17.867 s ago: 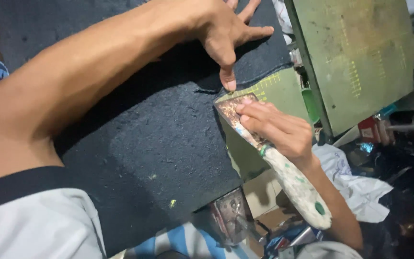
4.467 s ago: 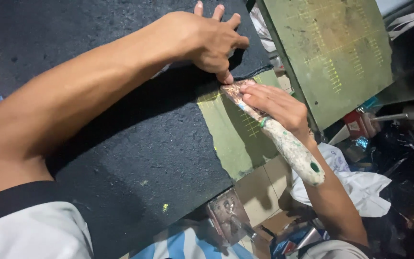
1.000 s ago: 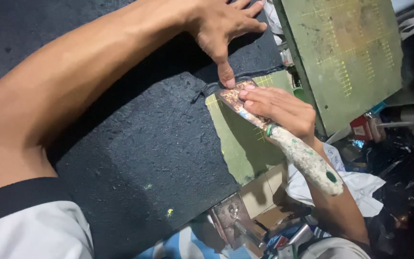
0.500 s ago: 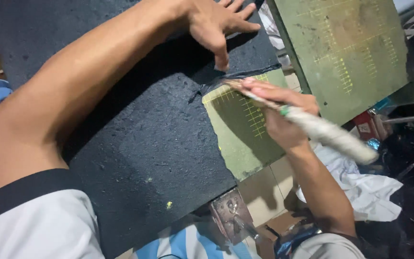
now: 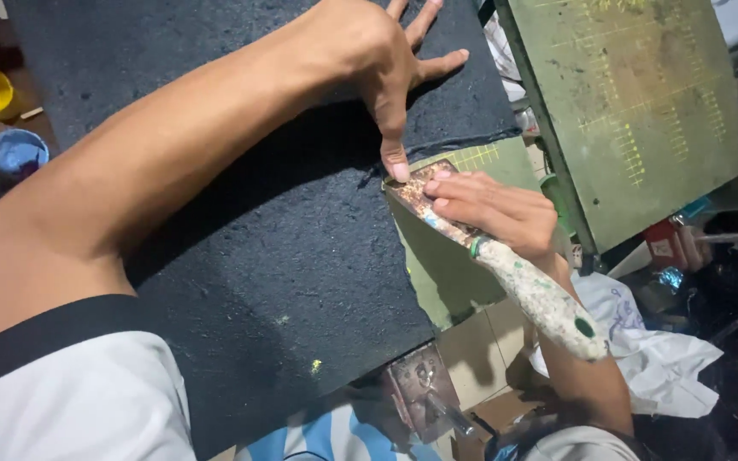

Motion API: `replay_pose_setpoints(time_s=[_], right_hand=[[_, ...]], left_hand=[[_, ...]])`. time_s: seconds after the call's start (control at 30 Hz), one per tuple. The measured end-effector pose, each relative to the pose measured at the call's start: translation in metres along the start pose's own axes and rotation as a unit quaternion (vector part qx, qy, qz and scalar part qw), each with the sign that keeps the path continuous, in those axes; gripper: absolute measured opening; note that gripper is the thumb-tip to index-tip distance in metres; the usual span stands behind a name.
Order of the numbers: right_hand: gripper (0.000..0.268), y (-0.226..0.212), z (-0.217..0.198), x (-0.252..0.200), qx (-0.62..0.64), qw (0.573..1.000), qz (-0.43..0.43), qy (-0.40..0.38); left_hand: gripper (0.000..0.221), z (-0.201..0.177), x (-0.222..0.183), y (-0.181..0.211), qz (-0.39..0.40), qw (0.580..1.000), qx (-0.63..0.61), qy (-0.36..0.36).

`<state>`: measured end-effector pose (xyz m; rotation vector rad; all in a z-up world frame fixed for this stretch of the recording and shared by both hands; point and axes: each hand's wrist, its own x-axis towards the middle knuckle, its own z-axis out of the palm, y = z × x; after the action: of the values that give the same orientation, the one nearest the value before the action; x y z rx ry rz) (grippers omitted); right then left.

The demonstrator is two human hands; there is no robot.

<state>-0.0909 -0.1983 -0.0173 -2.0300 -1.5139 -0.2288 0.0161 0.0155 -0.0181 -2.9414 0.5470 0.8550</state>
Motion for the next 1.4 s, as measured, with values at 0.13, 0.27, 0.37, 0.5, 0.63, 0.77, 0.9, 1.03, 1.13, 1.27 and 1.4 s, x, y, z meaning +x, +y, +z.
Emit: replay_pose_setpoints(time_s=[0.13, 0.27, 0.37, 0.5, 0.63, 0.77, 0.9, 1.03, 1.13, 1.27, 1.4], right_hand=[[0.021, 0.005, 0.005, 0.000, 0.009, 1.000, -0.005, -0.006], [0.013, 0.007, 0.010, -0.003, -0.050, 0.998, -0.027, -0.025], [0.011, 0.007, 0.018, -0.001, -0.094, 0.994, -0.054, -0.010], [0.014, 0.003, 0.022, -0.004, -0.126, 0.991, -0.041, -0.010], [0.021, -0.008, 0.019, -0.011, -0.001, 0.995, 0.097, 0.025], [0.036, -0.012, 0.009, -0.002, 0.078, 0.994, 0.070, 0.026], [0.063, -0.011, 0.007, 0.005, 0.046, 0.997, 0.058, -0.019], [0.017, 0.006, 0.018, -0.006, -0.060, 0.998, 0.004, -0.011], [0.020, -0.012, 0.018, 0.008, -0.051, 0.999, -0.016, 0.003], [0.029, -0.020, 0.015, 0.000, -0.028, 0.999, 0.034, 0.024], [0.050, 0.000, -0.001, -0.040, -0.016, 0.997, 0.059, 0.050]], left_hand=[[0.164, -0.004, -0.005, -0.002, 0.001, 1.000, -0.014, -0.010], [0.161, -0.003, -0.004, -0.004, 0.041, 0.997, -0.058, -0.008], [0.160, -0.004, 0.000, -0.006, 0.062, 0.997, -0.036, 0.006], [0.156, -0.003, 0.004, -0.008, 0.086, 0.996, -0.033, 0.022], [0.152, 0.000, 0.011, -0.007, 0.099, 0.994, -0.030, 0.029], [0.148, 0.004, 0.002, -0.009, 0.070, 0.994, -0.082, 0.014], [0.153, 0.009, 0.031, -0.013, 0.107, 0.993, -0.010, 0.051], [0.147, 0.003, 0.024, -0.010, 0.097, 0.995, -0.013, 0.035], [0.148, 0.007, 0.026, -0.005, 0.090, 0.994, 0.034, 0.060], [0.146, -0.003, 0.006, -0.001, 0.045, 0.999, -0.015, 0.006], [0.142, -0.013, 0.001, -0.019, 0.098, 0.995, -0.022, -0.009]])
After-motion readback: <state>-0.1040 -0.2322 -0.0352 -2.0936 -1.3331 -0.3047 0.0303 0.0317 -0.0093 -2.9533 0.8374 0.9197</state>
